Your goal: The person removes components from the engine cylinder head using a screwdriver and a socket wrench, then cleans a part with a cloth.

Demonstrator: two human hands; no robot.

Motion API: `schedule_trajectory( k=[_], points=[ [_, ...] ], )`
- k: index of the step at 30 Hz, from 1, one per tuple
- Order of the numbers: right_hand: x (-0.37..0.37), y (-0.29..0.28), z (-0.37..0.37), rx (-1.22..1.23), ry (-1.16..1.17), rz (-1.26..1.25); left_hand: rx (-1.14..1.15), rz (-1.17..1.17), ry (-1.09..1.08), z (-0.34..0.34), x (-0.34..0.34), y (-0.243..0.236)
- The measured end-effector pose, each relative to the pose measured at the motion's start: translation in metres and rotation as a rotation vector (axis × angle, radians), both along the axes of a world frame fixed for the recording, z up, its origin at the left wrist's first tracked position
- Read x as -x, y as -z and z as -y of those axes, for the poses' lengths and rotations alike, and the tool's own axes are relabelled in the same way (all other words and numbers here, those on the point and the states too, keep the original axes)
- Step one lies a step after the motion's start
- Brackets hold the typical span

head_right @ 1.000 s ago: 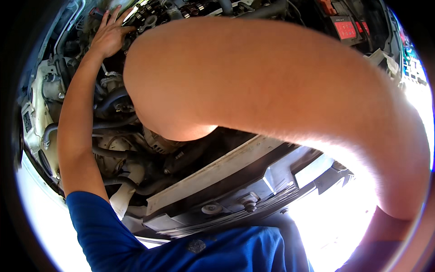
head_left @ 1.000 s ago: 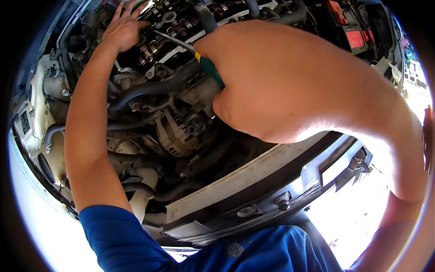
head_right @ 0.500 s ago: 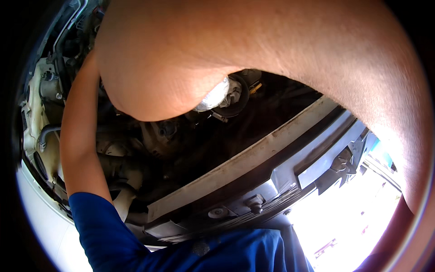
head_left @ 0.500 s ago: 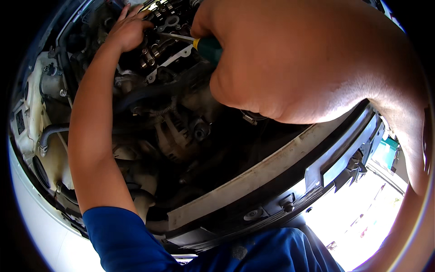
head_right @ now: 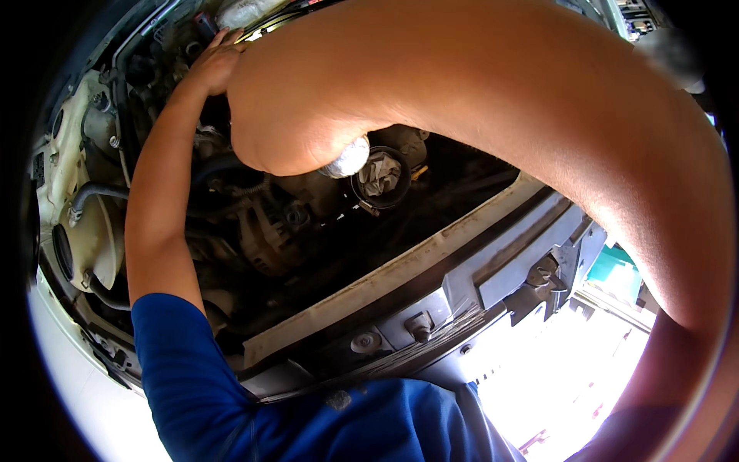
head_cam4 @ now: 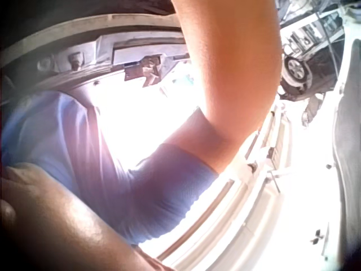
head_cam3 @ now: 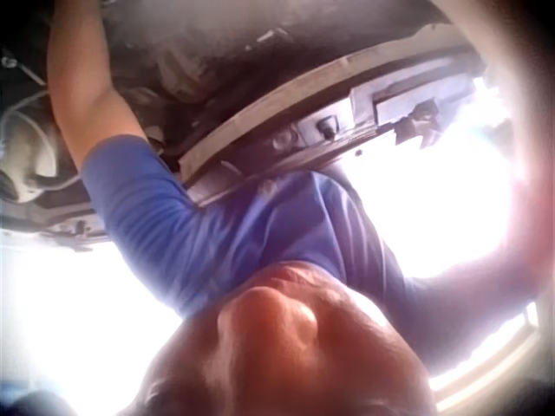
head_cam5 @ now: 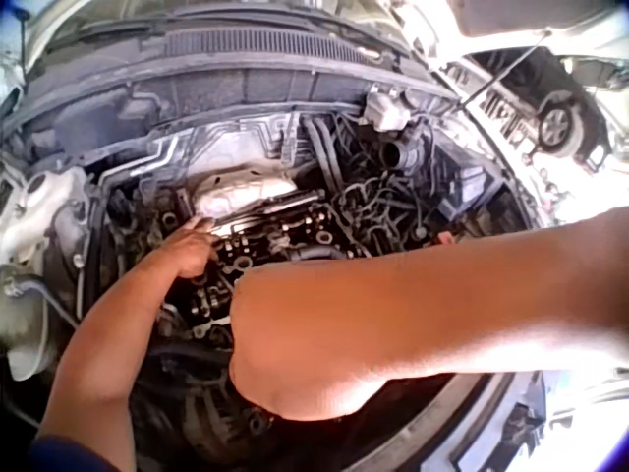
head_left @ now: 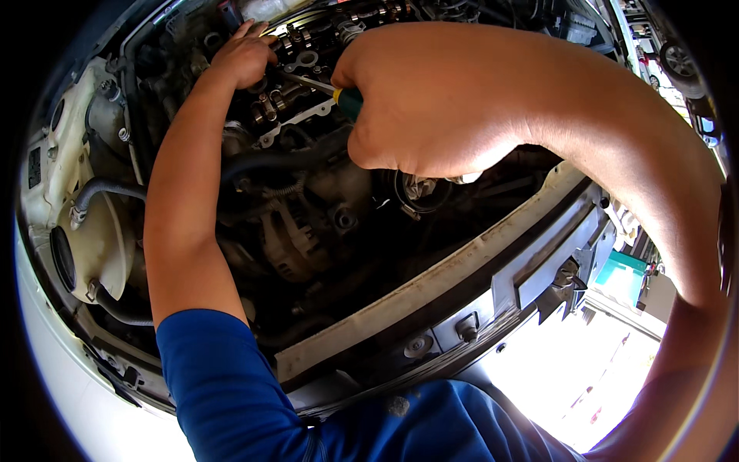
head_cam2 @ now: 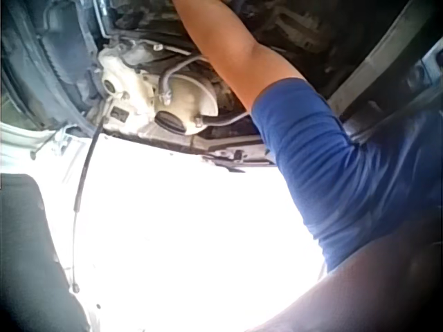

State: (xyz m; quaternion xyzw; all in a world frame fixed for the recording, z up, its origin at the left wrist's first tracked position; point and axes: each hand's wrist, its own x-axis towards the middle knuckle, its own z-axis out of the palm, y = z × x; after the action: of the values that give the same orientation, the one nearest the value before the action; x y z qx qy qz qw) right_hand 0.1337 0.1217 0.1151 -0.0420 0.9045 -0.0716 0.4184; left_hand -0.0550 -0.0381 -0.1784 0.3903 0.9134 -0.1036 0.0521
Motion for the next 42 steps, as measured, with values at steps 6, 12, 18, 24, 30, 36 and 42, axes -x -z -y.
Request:
schedule_trajectory(
  k=[6, 12, 18, 24, 30, 36, 42],
  points=[
    [0.010, 0.005, 0.003, -0.032, -0.041, 0.000, -0.027, -0.002, -0.021, 0.003, 0.008, 0.008],
    [0.019, 0.013, -0.008, -0.029, -0.080, -0.022, -0.077, 0.016, 0.041, 0.003, 0.019, 0.019],
    [0.016, 0.025, -0.019, -0.013, -0.184, -0.046, -0.162, 0.134, -0.034, 0.003, 0.022, 0.022],
    [-0.008, 0.026, -0.018, 0.011, -0.385, -0.043, 0.012, 0.120, 0.015, 0.001, 0.001, -0.012],
    [-0.009, 0.037, -0.015, -0.122, -0.966, -0.034, -0.150, 0.227, -0.102, 0.001, -0.010, -0.039],
    [-0.018, 0.065, -0.019, -0.050, -0.972, -0.177, -0.787, 0.481, -0.412, -0.008, -0.087, -0.123],
    [-0.022, 0.093, -0.029, 0.282, -0.512, -0.290, -1.342, 0.799, -0.745, -0.031, -0.268, -0.170]
  ],
)
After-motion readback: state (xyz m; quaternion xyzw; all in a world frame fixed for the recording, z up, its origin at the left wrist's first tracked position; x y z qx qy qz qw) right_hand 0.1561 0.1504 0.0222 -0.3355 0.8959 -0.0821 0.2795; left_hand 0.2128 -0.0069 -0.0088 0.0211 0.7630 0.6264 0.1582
